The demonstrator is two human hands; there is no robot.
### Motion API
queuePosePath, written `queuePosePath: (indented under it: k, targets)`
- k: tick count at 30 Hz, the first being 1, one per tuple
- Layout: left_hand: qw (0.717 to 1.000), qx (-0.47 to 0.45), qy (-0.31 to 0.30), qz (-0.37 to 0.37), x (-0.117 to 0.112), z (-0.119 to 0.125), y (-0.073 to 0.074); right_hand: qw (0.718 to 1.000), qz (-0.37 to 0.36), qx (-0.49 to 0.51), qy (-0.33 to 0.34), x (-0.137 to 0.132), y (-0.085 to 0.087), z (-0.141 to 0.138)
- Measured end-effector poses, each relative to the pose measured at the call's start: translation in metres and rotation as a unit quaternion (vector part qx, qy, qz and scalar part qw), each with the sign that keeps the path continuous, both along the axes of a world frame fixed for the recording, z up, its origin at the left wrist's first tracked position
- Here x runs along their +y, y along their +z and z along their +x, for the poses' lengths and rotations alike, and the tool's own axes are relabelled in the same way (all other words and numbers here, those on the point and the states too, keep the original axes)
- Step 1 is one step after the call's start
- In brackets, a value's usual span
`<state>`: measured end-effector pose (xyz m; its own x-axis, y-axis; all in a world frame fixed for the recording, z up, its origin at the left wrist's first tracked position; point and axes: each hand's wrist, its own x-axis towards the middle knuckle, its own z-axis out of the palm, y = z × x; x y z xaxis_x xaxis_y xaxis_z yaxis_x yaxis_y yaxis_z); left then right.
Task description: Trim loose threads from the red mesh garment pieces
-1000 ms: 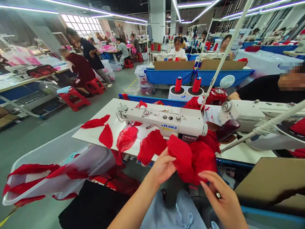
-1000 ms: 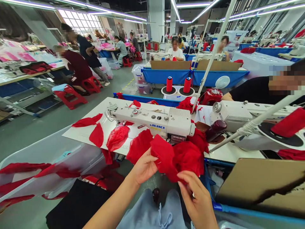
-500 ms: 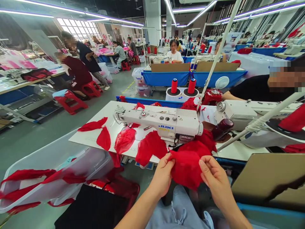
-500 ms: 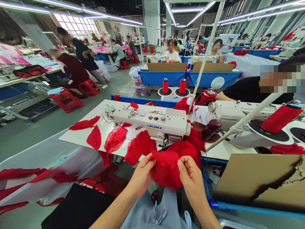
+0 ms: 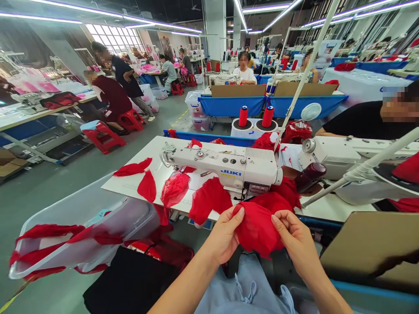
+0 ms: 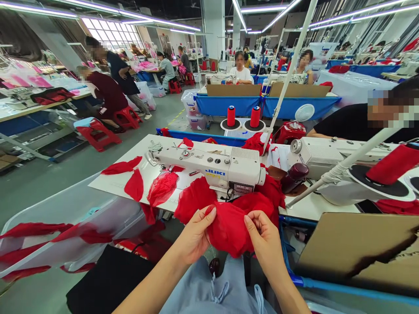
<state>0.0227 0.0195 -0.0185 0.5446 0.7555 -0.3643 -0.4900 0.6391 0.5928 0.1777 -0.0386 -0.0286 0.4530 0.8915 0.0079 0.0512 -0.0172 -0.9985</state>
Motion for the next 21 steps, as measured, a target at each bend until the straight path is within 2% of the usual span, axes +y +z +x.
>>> queuePosePath:
  k: [2, 5, 12, 18, 21]
  targets:
    - [1.0, -0.004, 0.001, 0.003, 0.002, 0.002, 0.003, 0.999, 0.006, -0.033, -0.034, -0.002, -0.003, 0.002]
    - [1.0, -0.006, 0.008, 0.009, 0.004, 0.006, 0.003, 0.985, 0.04, -0.138, -0.093, -0.008, -0.004, 0.004]
    - [0.999, -0.001, 0.031, 0.007, 0.002, 0.015, -0.005, 0.952, 0.106, -0.279, -0.059, -0.024, -0.002, -0.003]
    - [1.0, -0.008, 0.027, 0.007, -0.001, 0.017, -0.009, 0.945, 0.082, -0.313, -0.047, -0.02, -0.01, -0.01]
    - [1.0, -0.008, 0.029, 0.008, -0.001, 0.015, -0.011, 0.942, 0.101, -0.318, -0.043, -0.019, -0.011, -0.011]
